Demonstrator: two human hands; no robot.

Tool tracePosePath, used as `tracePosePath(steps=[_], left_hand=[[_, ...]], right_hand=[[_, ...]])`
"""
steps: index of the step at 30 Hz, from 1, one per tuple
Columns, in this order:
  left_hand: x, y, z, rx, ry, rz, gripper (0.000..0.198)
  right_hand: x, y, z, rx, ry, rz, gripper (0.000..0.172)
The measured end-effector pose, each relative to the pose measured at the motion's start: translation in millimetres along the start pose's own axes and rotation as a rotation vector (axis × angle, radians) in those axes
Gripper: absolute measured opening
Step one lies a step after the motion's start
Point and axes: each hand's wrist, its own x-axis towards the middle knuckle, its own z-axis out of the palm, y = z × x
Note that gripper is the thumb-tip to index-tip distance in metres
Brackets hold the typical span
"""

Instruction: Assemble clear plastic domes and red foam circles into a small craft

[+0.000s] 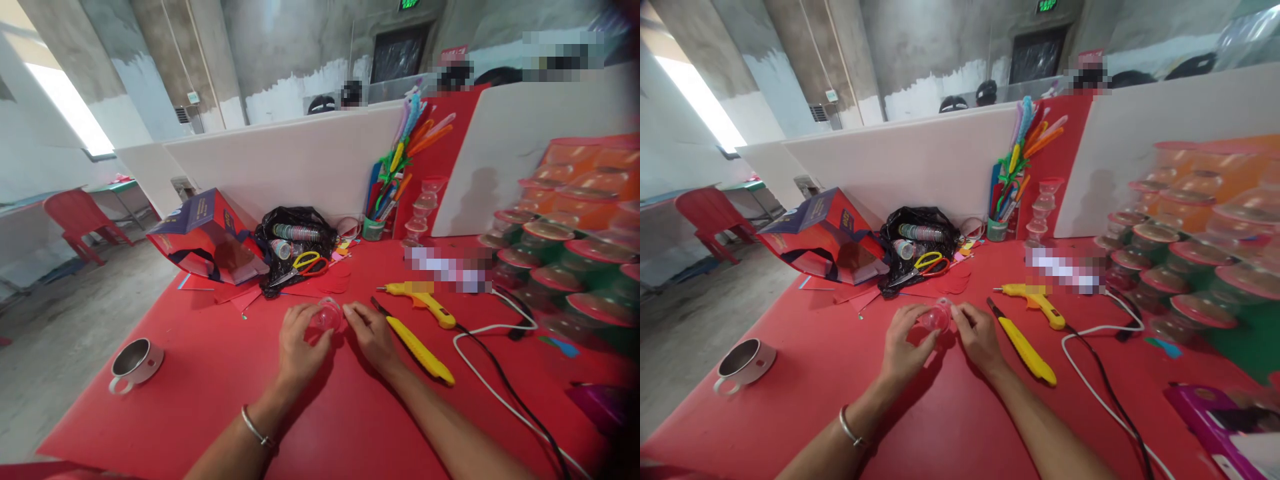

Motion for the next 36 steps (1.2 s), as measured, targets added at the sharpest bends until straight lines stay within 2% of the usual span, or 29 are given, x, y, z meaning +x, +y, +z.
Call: tracePosePath(steps=[11, 23, 27, 31, 36], left_hand=[[0.8, -1.2, -0.1, 0.005, 0.024, -0.025, 0.03], [1.0, -4.5, 0.9, -0.127, -0.065, -0.165, 0.033], [-0.3, -4.0, 0.7, -0.146, -0.056, -0.184, 0.029], [-1.8, -5.4, 2.4, -0.184, -0.035, -0.262, 0.022], [-2.6, -6.9, 4.3, -0.209, -0.041, -0.315, 0.024]], right_hand=[[-1.4, 1.2, -1.7, -0.001, -0.075, 0.006, 0.037], [0.1, -4.6, 2.5, -0.033, -0.069, -0.025, 0.032], [-1.2, -6.2, 3.1, -0.044, -0.061, -0.04, 0.032], [-2.0, -7.0, 3.7, -0.047, -0.069, -0.046, 0.03], [-1.4, -6.0, 4.4, -0.039, -0.071, -0.052, 0.028]])
